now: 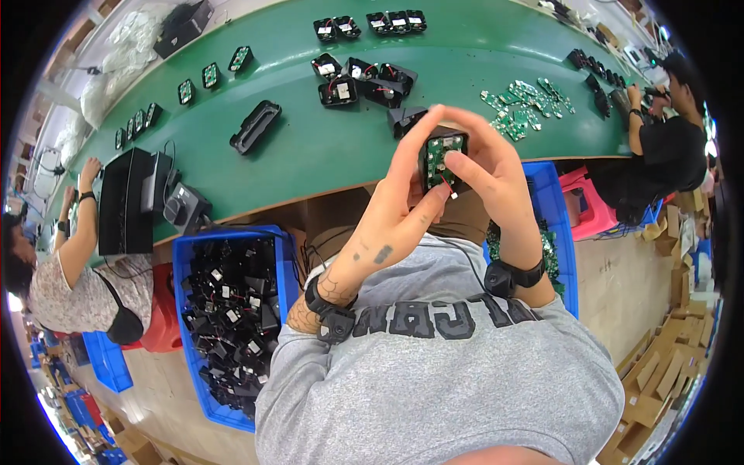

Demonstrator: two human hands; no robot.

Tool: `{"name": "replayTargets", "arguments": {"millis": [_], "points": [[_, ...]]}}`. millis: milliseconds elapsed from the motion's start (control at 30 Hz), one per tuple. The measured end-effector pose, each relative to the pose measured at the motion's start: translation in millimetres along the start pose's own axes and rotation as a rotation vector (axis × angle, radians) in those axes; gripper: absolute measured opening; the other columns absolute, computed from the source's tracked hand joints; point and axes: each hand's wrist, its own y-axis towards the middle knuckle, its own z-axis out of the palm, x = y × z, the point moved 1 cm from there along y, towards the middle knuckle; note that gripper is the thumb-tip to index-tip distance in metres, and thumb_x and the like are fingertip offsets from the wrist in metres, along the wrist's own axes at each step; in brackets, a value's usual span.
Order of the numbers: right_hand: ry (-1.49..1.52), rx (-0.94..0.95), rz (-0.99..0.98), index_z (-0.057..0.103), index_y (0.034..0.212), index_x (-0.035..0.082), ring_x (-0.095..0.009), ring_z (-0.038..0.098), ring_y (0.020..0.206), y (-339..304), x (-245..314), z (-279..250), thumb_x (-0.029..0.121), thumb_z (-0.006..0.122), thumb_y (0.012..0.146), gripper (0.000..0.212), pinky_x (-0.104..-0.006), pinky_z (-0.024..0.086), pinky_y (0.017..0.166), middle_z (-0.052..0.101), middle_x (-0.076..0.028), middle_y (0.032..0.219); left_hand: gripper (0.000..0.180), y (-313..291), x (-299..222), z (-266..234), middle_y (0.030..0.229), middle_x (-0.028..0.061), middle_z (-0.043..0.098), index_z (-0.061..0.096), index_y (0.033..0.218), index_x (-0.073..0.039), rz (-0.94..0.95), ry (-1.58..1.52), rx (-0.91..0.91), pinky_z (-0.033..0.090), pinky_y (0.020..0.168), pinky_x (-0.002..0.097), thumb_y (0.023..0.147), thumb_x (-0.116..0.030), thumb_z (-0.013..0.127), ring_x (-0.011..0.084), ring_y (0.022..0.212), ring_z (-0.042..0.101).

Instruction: Assembling electronic circuit boards into black plastic housings on a production line.

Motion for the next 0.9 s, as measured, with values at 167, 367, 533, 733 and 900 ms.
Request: {"name": "replayTargets", "arguments": {"millis": [167,367,533,733,900], "points": [[-0.066,0.096,0.09,0.05,0.131,-0.003,-0.016,0.058,0.108,2,-6,0,-0.002,0.062,0.087,0.046,-0.0302,0.047,0.093,0.059,-0.011,0.123,0.073,-1,1,-9,0.111,0.0038,0.05,0.019,0.151,-0.012,0.077,0.146,0.038,0.043,0.063,0.0212,0.088,0.013,0.044,0.0073,0.074,0.046],[-0.011,-0.023,0.099,0.053,0.129,-0.006,-0.015,0.058,0.107,26,-13,4,-0.008,0.059,0.084,0.045,-0.0284,0.048,0.091,0.059,-0.011,0.124,0.067,24,5,-22,0.114,0.0032,0.048,0.026,0.147,-0.01,0.105,0.197,0.011,0.04,0.063,0.0189,0.087,0.014,0.043,0.0056,0.076,0.044],[0.015,-0.024,0.238,0.054,0.127,-0.006,-0.015,0.059,0.106,54,-23,-5,-0.01,0.061,0.081,0.046,-0.0285,0.049,0.09,0.06,-0.012,0.124,0.063,47,15,-42,0.12,0.0064,0.049,0.031,0.143,-0.008,0.058,0.312,-0.026,0.045,0.068,0.0209,0.087,0.015,0.047,0.0069,0.083,0.051],[0.063,0.008,0.224,0.055,0.128,-0.004,-0.015,0.061,0.102,101,-44,-8,-0.008,0.063,0.08,0.048,-0.0277,0.05,0.087,0.062,-0.012,0.119,0.059,77,18,-65,0.126,0.0103,0.048,0.03,0.141,-0.007,0.06,0.311,-0.097,0.048,0.071,0.0238,0.089,0.011,0.05,0.0111,0.088,0.056],[-0.201,-0.004,0.145,0.056,0.128,-0.001,-0.023,0.059,0.111,124,-56,-22,0.002,0.069,0.079,0.05,-0.0324,0.048,0.092,0.061,-0.018,0.122,0.064,98,18,-79,0.107,0.0112,0.062,0.021,0.145,-0.015,-0.211,-0.101,-0.3,0.042,0.05,0.0203,0.093,-0.002,0.057,0.0121,0.069,0.061]]}}
